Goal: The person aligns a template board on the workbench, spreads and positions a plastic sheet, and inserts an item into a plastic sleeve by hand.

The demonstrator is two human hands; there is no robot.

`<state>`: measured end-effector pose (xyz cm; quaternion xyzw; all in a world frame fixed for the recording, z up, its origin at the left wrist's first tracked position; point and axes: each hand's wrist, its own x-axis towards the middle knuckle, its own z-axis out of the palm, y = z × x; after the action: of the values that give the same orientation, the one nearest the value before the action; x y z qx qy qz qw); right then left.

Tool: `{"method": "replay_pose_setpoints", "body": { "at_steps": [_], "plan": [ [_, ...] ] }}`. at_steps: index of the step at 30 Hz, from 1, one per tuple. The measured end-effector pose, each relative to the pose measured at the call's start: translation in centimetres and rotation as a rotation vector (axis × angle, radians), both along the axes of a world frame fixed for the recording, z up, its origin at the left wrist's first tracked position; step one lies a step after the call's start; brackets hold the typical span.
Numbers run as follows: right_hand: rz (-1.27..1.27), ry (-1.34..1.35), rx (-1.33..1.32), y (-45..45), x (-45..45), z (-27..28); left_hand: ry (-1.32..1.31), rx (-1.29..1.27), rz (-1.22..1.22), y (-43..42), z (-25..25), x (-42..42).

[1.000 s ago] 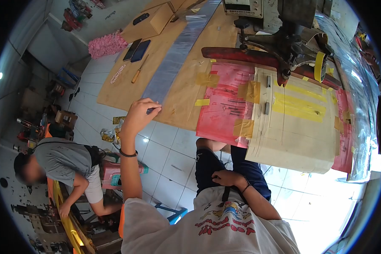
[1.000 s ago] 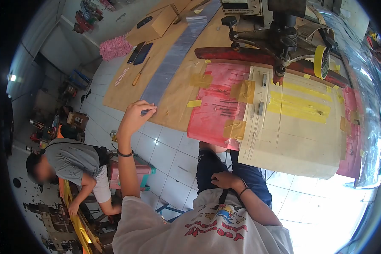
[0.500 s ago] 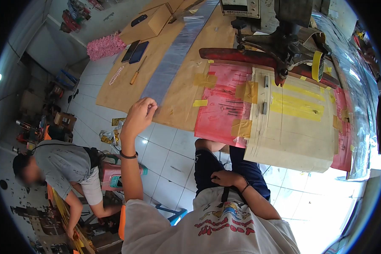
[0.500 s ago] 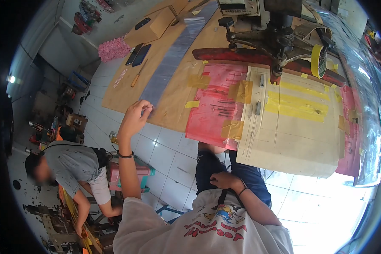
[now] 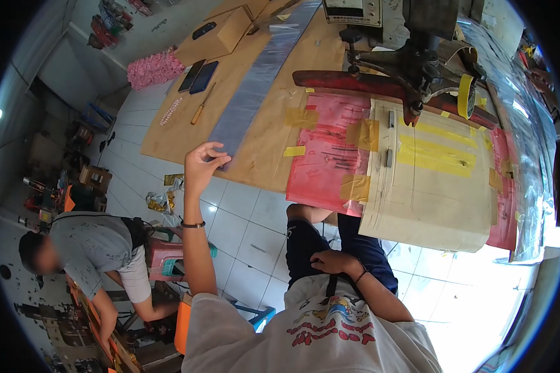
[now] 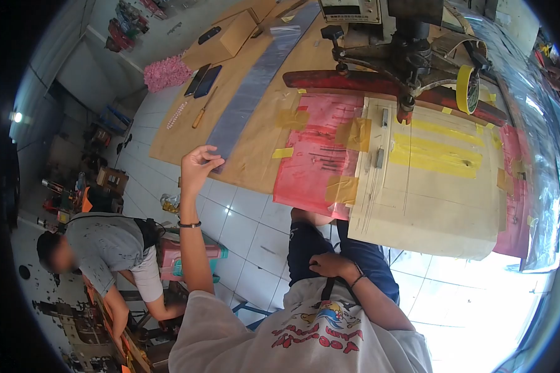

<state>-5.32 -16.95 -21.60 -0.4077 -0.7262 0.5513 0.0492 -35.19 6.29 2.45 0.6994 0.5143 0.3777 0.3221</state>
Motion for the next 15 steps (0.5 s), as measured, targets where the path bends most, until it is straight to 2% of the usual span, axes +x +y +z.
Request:
{"method": "replay_pose_setpoints", "body": {
  "at_steps": [1,3,4,5,6,8,10,12,15],
  "plan": [
    [0.004,-0.009,-0.010,0.1,0.0,0.5,-0.058,0.002,0.019,0.2,-0.3,-0.1],
    [-0.022,0.232,0.195,-0.2,-0.8,-0.7,-0.180,0.005,0.057,0.6,-0.9,-0.1],
    [-0.034,0.348,0.298,0.1,-1.1,0.8,-0.190,0.012,0.060,0.7,-1.1,-0.2],
    [0.011,0.399,0.273,0.5,-1.5,2.3,-0.201,0.021,0.064,0.8,-1.3,-0.2],
    [0.057,0.452,0.244,1.6,-2.3,7.9,-0.209,0.028,0.068,0.9,-1.5,-0.3],
    [0.094,0.568,0.310,4.0,-3.6,15.4,-0.219,0.035,0.065,1.2,-1.8,-0.4],
    [-0.027,0.528,0.502,6.8,-3.8,24.2,-0.227,0.047,0.053,1.5,-1.9,-0.2],
    [-0.188,0.585,0.770,11.8,-6.4,25.4,-0.235,0.074,0.034,1.4,-1.5,0.5],
    [-0.497,0.349,1.043,19.7,-10.4,26.0,-0.241,-0.024,0.119,1.1,-0.9,0.5]
  ]
}}
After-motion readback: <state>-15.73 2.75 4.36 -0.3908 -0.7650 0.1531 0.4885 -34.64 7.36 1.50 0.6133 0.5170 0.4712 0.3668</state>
